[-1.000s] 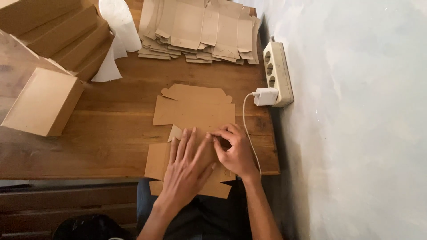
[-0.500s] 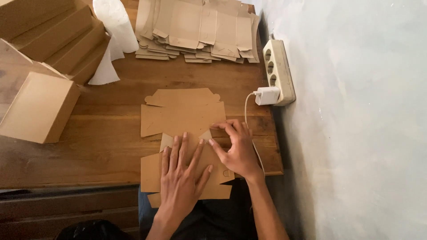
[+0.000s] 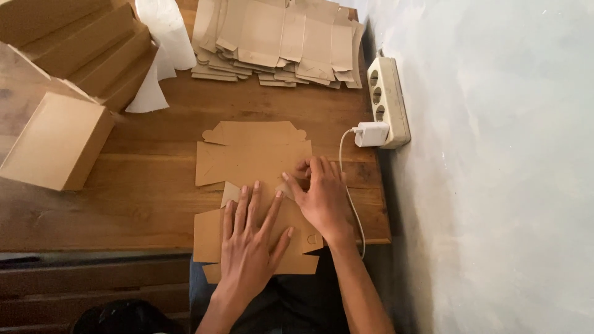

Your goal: Assembling a cardboard box by folding and tucking flaps along pre-scored lines on a wooden table.

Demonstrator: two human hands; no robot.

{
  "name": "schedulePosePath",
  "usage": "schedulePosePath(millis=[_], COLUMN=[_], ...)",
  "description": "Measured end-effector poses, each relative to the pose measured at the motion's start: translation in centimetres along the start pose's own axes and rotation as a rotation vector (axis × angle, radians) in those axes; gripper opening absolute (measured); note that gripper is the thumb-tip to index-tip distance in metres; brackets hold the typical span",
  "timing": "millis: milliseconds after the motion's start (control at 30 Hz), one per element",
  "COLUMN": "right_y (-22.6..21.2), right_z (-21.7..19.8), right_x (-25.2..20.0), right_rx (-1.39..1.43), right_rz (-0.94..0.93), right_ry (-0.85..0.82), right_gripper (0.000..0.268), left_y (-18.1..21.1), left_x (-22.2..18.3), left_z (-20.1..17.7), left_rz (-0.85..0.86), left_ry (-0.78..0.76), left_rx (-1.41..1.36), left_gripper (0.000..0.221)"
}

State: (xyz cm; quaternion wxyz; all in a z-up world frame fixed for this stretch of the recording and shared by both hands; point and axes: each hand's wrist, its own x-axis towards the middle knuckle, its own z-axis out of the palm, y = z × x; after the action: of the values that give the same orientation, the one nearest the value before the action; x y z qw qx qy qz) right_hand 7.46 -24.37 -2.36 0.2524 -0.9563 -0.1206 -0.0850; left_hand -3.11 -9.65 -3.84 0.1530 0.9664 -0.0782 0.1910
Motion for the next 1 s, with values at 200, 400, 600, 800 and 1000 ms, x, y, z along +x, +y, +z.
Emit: schedulePosePath(millis=[200,400,600,800,1000], right_y=[0.4,2.3,2.6,2.5,1.1], right_z=[-0.6,-1.9,-3.1,-2.4,-1.3], right_x=[-0.5,-1.0,-0.9,-0.8,0.0], right_rx=[0.048,0.174,0.261,0.22,0.134], right_rz=[-0.061,-0.134,-0.154,-0.112,0.012], right_ry=[-0.032,-0.156,-0.247,-0.2,-0.133], right_gripper=[0.039,0.04,0.05,0.05,0.052], left_y=[0.2,0.2,0.2,0.2,0.8], left_x=[0.0,0.1,0.1,0.1,1.1], left_z=[0.1,0.0,0.1,0.1,-2.2], left_rz=[-0.002,0.002,-0.009,0.002,-0.089], left_ry=[0.015,0.02,0.005,0.021,-0.177], left_rx=[0.031,0.025,0.015,0.026,-0.473], left_gripper=[0.066,0.066,0.066,0.065,0.054])
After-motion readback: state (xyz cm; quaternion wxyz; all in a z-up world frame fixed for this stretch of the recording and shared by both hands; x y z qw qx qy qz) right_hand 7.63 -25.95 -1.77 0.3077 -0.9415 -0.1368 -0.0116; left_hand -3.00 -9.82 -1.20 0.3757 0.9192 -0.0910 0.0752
